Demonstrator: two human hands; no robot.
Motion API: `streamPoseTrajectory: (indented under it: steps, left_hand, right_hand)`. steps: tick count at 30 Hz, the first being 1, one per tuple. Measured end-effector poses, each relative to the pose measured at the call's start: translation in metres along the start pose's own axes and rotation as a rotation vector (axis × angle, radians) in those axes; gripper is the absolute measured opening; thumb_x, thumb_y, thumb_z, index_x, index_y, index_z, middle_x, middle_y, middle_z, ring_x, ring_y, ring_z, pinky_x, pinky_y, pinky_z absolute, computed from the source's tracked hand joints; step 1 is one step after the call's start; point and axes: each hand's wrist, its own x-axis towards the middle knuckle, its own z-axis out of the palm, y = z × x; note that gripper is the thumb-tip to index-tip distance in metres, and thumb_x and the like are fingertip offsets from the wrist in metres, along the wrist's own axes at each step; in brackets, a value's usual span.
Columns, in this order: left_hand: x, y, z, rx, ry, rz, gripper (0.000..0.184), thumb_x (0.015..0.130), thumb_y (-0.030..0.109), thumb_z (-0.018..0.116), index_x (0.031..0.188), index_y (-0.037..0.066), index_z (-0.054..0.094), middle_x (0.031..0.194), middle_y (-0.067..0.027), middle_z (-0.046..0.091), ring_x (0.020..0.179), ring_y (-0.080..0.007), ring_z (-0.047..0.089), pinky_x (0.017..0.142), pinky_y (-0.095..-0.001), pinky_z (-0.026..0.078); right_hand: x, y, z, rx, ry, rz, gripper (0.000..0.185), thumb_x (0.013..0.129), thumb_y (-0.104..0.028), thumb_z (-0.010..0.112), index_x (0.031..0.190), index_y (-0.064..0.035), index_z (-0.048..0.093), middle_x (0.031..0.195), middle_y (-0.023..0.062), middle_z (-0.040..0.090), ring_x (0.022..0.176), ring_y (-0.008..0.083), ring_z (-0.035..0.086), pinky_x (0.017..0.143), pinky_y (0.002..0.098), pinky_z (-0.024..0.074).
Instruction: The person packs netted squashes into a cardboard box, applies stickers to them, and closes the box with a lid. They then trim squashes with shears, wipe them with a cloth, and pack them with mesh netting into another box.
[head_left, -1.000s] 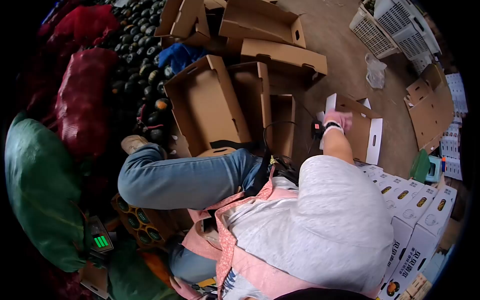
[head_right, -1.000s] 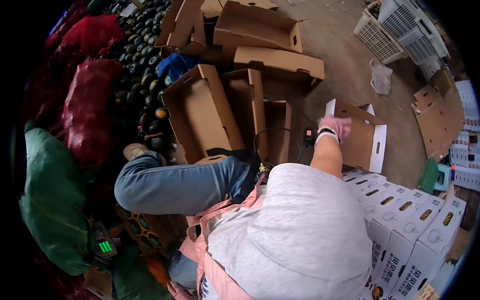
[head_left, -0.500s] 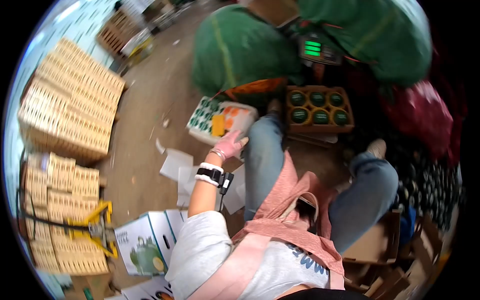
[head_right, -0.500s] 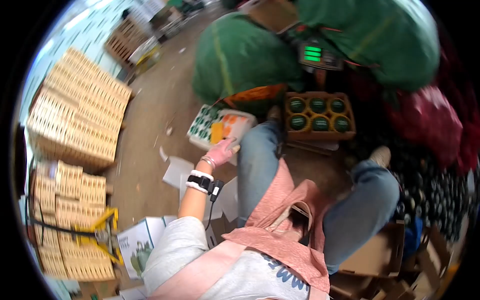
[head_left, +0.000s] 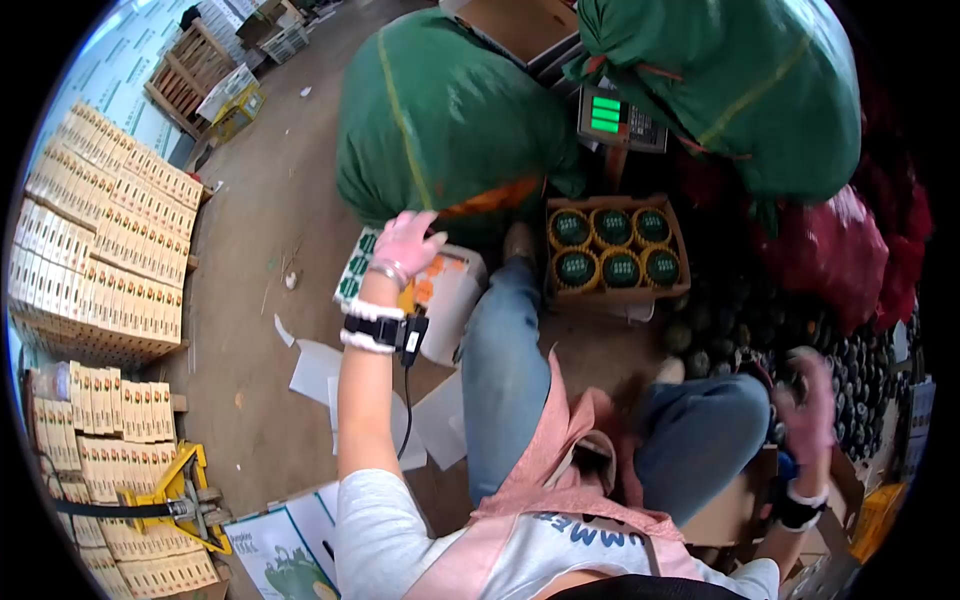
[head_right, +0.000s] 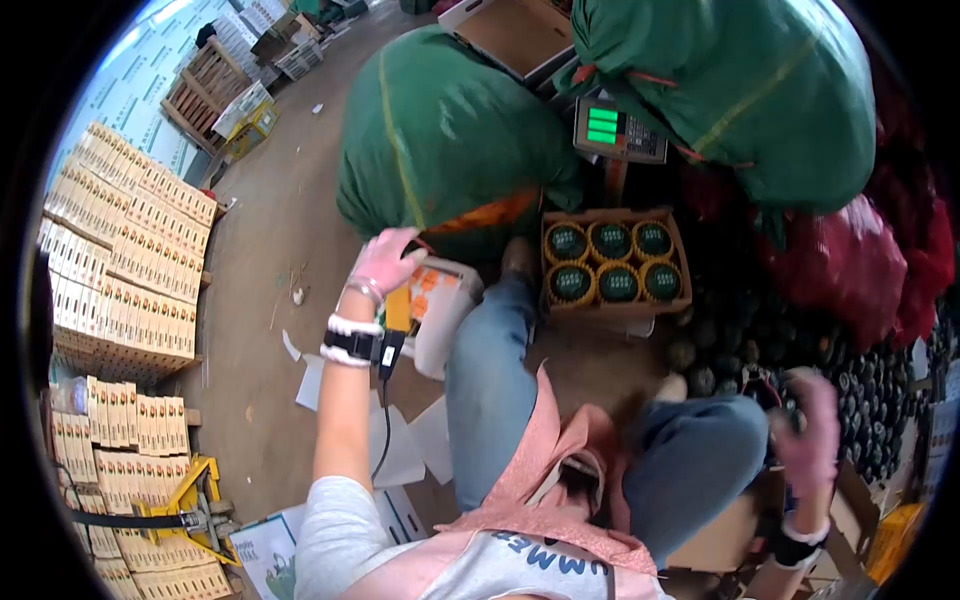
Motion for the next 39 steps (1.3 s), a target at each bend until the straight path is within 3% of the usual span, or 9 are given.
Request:
streamPoseTrajectory:
  steps: [3, 9, 15, 20, 23, 27, 33, 37, 39]
  left_hand:
    - [0.091, 0.052, -0.016, 0.137, 0.019, 0.044, 0.054, 0.082, 0.043, 0.055, 0.13, 0.019, 0.047, 0.139, -0.0161, 0.038, 0.13, -0.0336, 0.033, 0.103, -0.0439, 0.033]
    - [0.292, 0.12, 0.013, 0.396, -0.033, 0.17, 0.049, 0.084, 0.038, 0.052, 0.131, 0.025, 0.048, 0.145, -0.0161, 0.029, 0.136, -0.0331, 0.023, 0.107, -0.0502, 0.023]
    - [0.443, 0.121, 0.086, 0.249, 0.291, 0.193, 0.028, 0.082, 0.021, 0.052, 0.102, 0.03, 0.068, 0.144, -0.012, 0.032, 0.138, -0.0295, 0.02, 0.108, -0.0512, 0.019]
    - [0.496, 0.123, 0.097, 0.289, 0.199, -0.12, 0.03, 0.081, 0.029, 0.056, 0.108, 0.024, 0.067, 0.146, -0.0145, 0.029, 0.139, -0.0312, 0.016, 0.107, -0.058, 0.016]
    - [0.491, 0.132, 0.082, 0.548, -0.001, -0.093, 0.03, 0.085, 0.023, 0.052, 0.112, 0.021, 0.065, 0.131, -0.0063, 0.05, 0.13, -0.0211, 0.035, 0.105, -0.0606, 0.018]
    - [0.479, 0.124, 0.055, 0.639, 0.334, -0.021, 0.024, 0.082, 0.02, 0.052, 0.1, 0.026, 0.067, 0.102, -0.0016, 0.062, 0.111, -0.0188, 0.053, 0.1, -0.0583, 0.025]
    - [0.401, 0.096, -0.081, 0.025, 1.086, 0.359, 0.025, 0.082, 0.01, 0.054, 0.103, 0.018, 0.066, 0.096, -0.0062, 0.063, 0.093, -0.0228, 0.06, 0.082, -0.0395, 0.048]
    - [0.246, 0.093, -0.202, -0.693, 1.145, 0.349, 0.035, 0.087, 0.003, 0.049, 0.123, 0.005, 0.047, 0.111, -0.0155, 0.053, 0.105, -0.0227, 0.054, 0.091, -0.0335, 0.045]
    - [0.182, 0.084, -0.242, -1.265, 1.152, 0.376, 0.03, 0.086, 0.005, 0.052, 0.116, -0.001, 0.051, 0.11, -0.0189, 0.054, 0.1, -0.0262, 0.056, 0.088, -0.0321, 0.046]
  right_hand:
    - [0.021, 0.022, 0.091, -0.121, -0.26, -0.194, 0.057, 0.059, -0.028, 0.073, 0.108, -0.0061, 0.055, 0.108, 0.016, 0.053, 0.102, 0.0361, 0.049, 0.092, 0.0442, 0.0385]
    - [0.074, 0.028, 0.119, 0.057, -0.14, -0.213, 0.04, 0.058, -0.029, 0.071, 0.088, -0.0064, 0.058, 0.09, 0.0136, 0.056, 0.09, 0.0343, 0.052, 0.084, 0.0437, 0.0404]
    - [0.125, 0.064, 0.136, 0.118, -0.205, -0.132, 0.031, 0.061, -0.022, 0.069, 0.086, -0.006, 0.059, 0.085, 0.0122, 0.057, 0.085, 0.0333, 0.054, 0.08, 0.0419, 0.0419]
    - [0.151, 0.064, 0.137, 0.121, -0.318, -0.078, 0.031, 0.065, -0.021, 0.068, 0.09, -0.0054, 0.059, 0.088, 0.0128, 0.057, 0.086, 0.033, 0.054, 0.079, 0.0416, 0.0422]
    - [0.159, 0.062, 0.137, 0.125, -0.351, -0.066, 0.031, 0.067, -0.021, 0.068, 0.093, -0.0051, 0.059, 0.09, 0.0132, 0.058, 0.087, 0.0328, 0.054, 0.079, 0.0414, 0.0424]
    - [0.154, 0.058, 0.132, 0.117, -0.34, -0.084, 0.031, 0.07, -0.02, 0.067, 0.096, -0.0046, 0.06, 0.093, 0.0137, 0.058, 0.088, 0.0326, 0.054, 0.079, 0.0412, 0.0427]
    - [0.127, 0.07, 0.133, 0.104, -0.181, -0.153, 0.028, 0.065, -0.017, 0.067, 0.087, -0.0039, 0.057, 0.086, 0.0141, 0.057, 0.085, 0.034, 0.053, 0.077, 0.0425, 0.0421]
    - [0.106, 0.032, 0.11, 0.069, -0.078, -0.173, 0.024, 0.059, -0.015, 0.066, 0.078, -0.0059, 0.056, 0.082, 0.0129, 0.056, 0.083, 0.0328, 0.053, 0.075, 0.0415, 0.0414]
    - [0.088, 0.041, 0.107, 0.073, -0.178, -0.116, 0.039, 0.061, -0.024, 0.07, 0.092, -0.005, 0.056, 0.097, 0.0154, 0.053, 0.096, 0.0355, 0.049, 0.083, 0.0444, 0.0388]
